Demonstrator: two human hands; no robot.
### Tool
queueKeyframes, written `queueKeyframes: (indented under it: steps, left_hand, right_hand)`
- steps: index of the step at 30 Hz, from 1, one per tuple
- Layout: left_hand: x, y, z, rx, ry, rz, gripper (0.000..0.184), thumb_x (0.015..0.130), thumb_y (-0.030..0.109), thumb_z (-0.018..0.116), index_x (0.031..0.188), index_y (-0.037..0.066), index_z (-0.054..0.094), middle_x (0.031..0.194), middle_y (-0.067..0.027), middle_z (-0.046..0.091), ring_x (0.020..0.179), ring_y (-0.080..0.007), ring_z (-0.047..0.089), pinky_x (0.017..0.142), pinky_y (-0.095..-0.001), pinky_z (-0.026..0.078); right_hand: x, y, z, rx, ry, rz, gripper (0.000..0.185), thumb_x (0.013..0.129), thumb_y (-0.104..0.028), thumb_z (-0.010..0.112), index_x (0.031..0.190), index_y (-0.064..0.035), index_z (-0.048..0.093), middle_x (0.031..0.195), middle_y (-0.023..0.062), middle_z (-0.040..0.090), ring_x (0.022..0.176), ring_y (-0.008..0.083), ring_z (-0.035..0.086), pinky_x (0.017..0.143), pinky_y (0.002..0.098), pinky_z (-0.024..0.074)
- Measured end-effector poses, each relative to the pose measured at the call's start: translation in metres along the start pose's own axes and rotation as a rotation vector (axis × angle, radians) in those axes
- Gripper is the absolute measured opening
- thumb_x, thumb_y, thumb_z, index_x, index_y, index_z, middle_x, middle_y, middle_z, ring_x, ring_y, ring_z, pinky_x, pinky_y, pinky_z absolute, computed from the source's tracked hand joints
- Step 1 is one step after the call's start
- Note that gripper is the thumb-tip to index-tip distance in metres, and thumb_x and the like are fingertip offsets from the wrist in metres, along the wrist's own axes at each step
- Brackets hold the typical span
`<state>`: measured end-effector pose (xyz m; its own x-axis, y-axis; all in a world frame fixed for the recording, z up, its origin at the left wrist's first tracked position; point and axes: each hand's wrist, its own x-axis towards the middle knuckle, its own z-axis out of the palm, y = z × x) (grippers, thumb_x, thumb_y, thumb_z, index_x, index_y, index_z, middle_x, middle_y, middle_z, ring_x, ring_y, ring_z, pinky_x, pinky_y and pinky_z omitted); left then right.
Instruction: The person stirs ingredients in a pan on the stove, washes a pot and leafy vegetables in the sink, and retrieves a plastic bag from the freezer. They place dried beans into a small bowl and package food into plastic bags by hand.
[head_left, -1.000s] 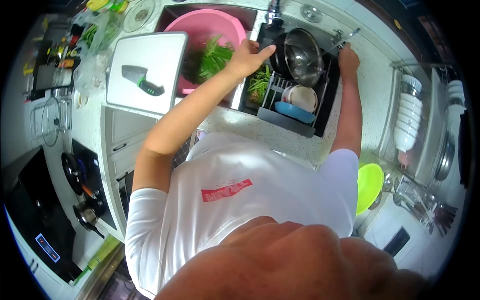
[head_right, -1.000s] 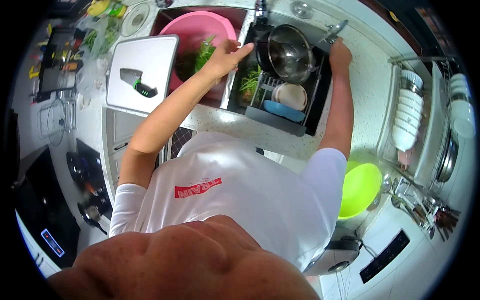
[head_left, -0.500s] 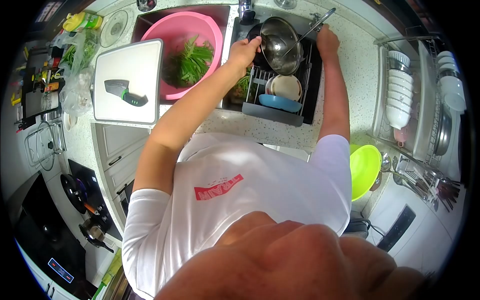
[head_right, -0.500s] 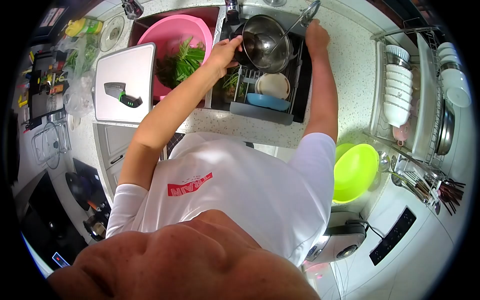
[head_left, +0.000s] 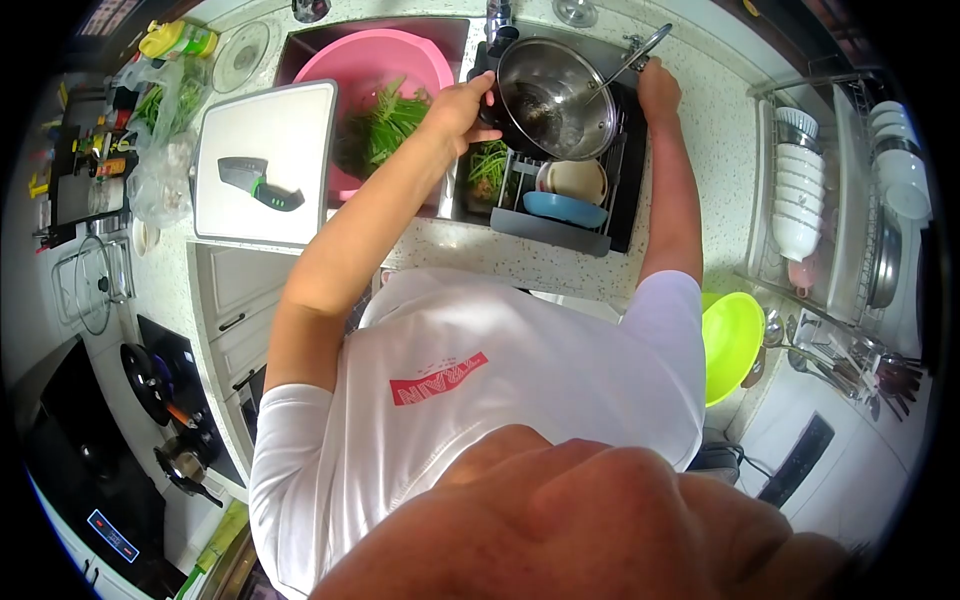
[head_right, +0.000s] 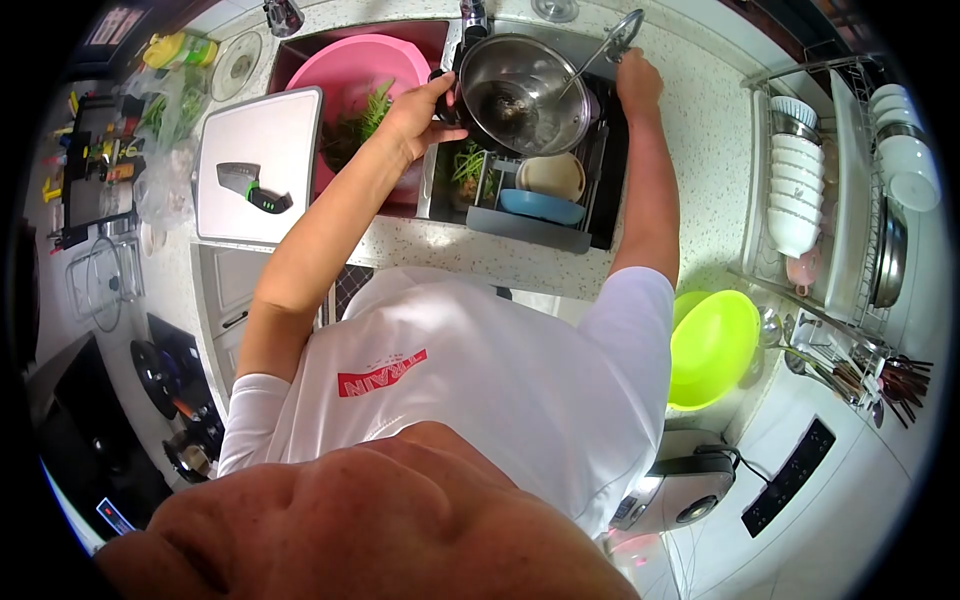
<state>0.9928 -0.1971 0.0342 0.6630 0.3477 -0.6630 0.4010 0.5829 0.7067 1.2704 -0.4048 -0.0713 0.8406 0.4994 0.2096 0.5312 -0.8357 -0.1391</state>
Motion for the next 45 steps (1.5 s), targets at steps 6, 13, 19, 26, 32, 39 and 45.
queueKeyframes:
  steps: [6, 13, 19, 26, 32, 39, 45]
  left_hand:
    - [-0.01, 0.004, 0.005, -0.023, -0.027, -0.006, 0.029, 0.087, 0.031, 0.057, 0.067, 0.011, 0.051, 0.078, -0.002, 0.054, 0.071, -0.0231, 0.057, 0.069, -0.0447, 0.056]
    - [-0.009, 0.004, 0.01, -0.008, -0.046, 0.018, 0.034, 0.087, 0.035, 0.057, 0.068, 0.008, 0.049, 0.084, -0.0071, 0.056, 0.069, -0.0233, 0.058, 0.062, -0.0381, 0.057]
    - [-0.008, 0.004, 0.011, -0.006, -0.052, 0.011, 0.035, 0.087, 0.036, 0.057, 0.068, 0.008, 0.049, 0.085, -0.0071, 0.055, 0.069, -0.0232, 0.057, 0.06, -0.0372, 0.057]
    - [-0.007, 0.004, 0.01, -0.003, -0.032, 0.003, 0.035, 0.087, 0.036, 0.058, 0.068, 0.008, 0.049, 0.085, -0.0063, 0.054, 0.071, -0.0255, 0.057, 0.062, -0.0393, 0.057]
    - [-0.014, 0.006, 0.012, -0.064, -0.044, -0.027, 0.033, 0.087, 0.036, 0.058, 0.07, 0.008, 0.05, 0.09, -0.007, 0.054, 0.079, -0.0301, 0.058, 0.069, -0.0438, 0.055]
    - [-0.02, 0.002, 0.008, -0.083, -0.024, -0.023, 0.03, 0.087, 0.033, 0.057, 0.071, 0.009, 0.051, 0.091, -0.007, 0.054, 0.08, -0.0319, 0.058, 0.071, -0.0462, 0.055]
    - [-0.021, -0.009, -0.015, -0.123, -0.016, -0.019, 0.028, 0.088, 0.032, 0.056, 0.07, 0.01, 0.052, 0.081, -0.0039, 0.052, 0.08, -0.0303, 0.058, 0.072, -0.0471, 0.054]
  right_hand:
    - [-0.002, -0.002, -0.005, -0.028, -0.009, -0.002, 0.019, 0.087, -0.013, 0.039, 0.088, 0.0024, 0.05, 0.076, 0.0244, 0.064, 0.074, 0.0402, 0.064, 0.065, 0.049, 0.0503]
    - [0.0, -0.001, 0.0, -0.06, 0.006, 0.015, 0.017, 0.087, -0.011, 0.041, 0.087, 0.0019, 0.05, 0.074, 0.0228, 0.064, 0.072, 0.0386, 0.065, 0.064, 0.0479, 0.0512]
    - [-0.003, -0.003, -0.007, -0.044, -0.027, -0.002, 0.017, 0.086, -0.013, 0.042, 0.088, 0.0018, 0.05, 0.074, 0.0225, 0.064, 0.073, 0.0387, 0.064, 0.065, 0.0482, 0.0511]
    - [0.0, -0.002, 0.002, -0.045, -0.019, 0.047, 0.019, 0.086, -0.012, 0.041, 0.091, 0.0035, 0.05, 0.078, 0.0237, 0.064, 0.074, 0.039, 0.064, 0.066, 0.0475, 0.0511]
    - [-0.006, -0.009, -0.016, -0.004, -0.058, 0.032, 0.023, 0.087, -0.017, 0.045, 0.093, 0.005, 0.051, 0.08, 0.0246, 0.064, 0.079, 0.0397, 0.064, 0.069, 0.048, 0.0503]
    - [-0.002, -0.004, 0.0, -0.017, -0.036, 0.089, 0.032, 0.085, -0.03, 0.055, 0.092, 0.0008, 0.053, 0.083, 0.023, 0.064, 0.08, 0.0394, 0.063, 0.069, 0.0481, 0.049]
    - [0.009, -0.002, 0.001, 0.304, -0.096, 0.55, 0.047, 0.085, -0.042, 0.052, 0.077, 0.0037, 0.062, 0.062, 0.0142, 0.063, 0.06, 0.0262, 0.064, 0.056, 0.0372, 0.0513]
